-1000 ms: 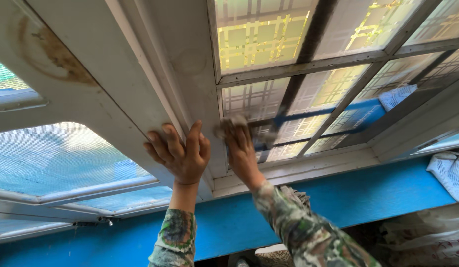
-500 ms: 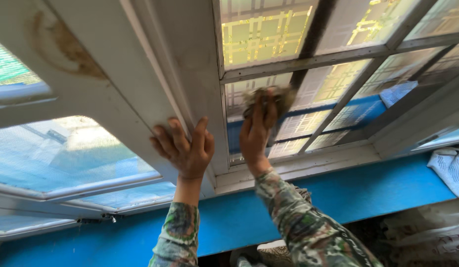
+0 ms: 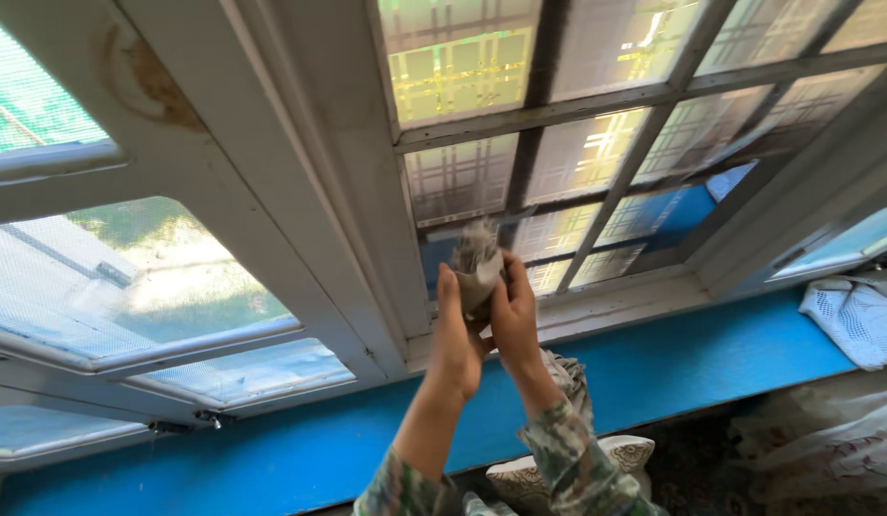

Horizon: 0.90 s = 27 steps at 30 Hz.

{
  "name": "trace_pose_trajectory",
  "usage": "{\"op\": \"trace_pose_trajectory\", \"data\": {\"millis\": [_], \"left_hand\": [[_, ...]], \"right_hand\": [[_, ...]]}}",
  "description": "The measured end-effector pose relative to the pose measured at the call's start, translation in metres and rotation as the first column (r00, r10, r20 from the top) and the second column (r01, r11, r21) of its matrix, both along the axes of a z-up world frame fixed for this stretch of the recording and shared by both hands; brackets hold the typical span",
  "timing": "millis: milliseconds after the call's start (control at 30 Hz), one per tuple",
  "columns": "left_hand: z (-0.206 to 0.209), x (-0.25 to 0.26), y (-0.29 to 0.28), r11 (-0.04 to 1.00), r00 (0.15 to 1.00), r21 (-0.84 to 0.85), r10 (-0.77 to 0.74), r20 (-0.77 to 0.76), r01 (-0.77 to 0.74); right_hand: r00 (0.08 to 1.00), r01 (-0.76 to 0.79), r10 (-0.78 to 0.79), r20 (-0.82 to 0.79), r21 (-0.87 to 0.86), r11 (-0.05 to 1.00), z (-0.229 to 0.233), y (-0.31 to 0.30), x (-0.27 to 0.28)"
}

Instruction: The person wipes the interior surface of a multi-pane window using a cloth. They systematically clean the glass panes and the surrounding white frame, moving from the upper sections down to the lower frame.

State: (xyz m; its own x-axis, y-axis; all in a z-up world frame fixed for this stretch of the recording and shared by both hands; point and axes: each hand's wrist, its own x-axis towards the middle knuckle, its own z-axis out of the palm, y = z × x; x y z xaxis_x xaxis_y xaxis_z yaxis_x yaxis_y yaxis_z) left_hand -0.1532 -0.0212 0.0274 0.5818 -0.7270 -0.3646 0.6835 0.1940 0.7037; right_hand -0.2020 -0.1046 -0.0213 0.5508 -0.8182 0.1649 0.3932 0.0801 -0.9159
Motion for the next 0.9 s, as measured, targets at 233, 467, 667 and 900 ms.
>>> {"op": "trace_pose_trajectory", "data": {"millis": [233, 467, 667, 900], "left_hand": [[-0.039, 0.013, -0.049, 0.951, 0.938, -0.264, 0.230, 0.260, -0.160], [-0.020, -0.026, -0.039, 0.988, 0.117, -0.114, 0.126, 0.985, -0.104], [0.009, -0.014, -0.007, 0.989, -0.233, 0.146, -0.142, 0.962, 0.002], [0.013, 0.044, -0.033, 0.855, -0.314, -0.324, 0.202, 0.928, -0.406]], "right_hand": [[0.997, 0.008, -0.039, -0.059, -0.456, 0.890, 0.019, -0.004, -0.042], [0.996, -0.036, 0.034, 0.079, 0.025, 0.999, 0.008, -0.014, -0.050], [0.978, -0.154, 0.083, 0.191, 0.399, 0.904, -0.006, -0.045, -0.059], [0.992, -0.128, 0.126, 0.031, 0.091, 0.988, 0.028, -0.047, -0.057]]}}
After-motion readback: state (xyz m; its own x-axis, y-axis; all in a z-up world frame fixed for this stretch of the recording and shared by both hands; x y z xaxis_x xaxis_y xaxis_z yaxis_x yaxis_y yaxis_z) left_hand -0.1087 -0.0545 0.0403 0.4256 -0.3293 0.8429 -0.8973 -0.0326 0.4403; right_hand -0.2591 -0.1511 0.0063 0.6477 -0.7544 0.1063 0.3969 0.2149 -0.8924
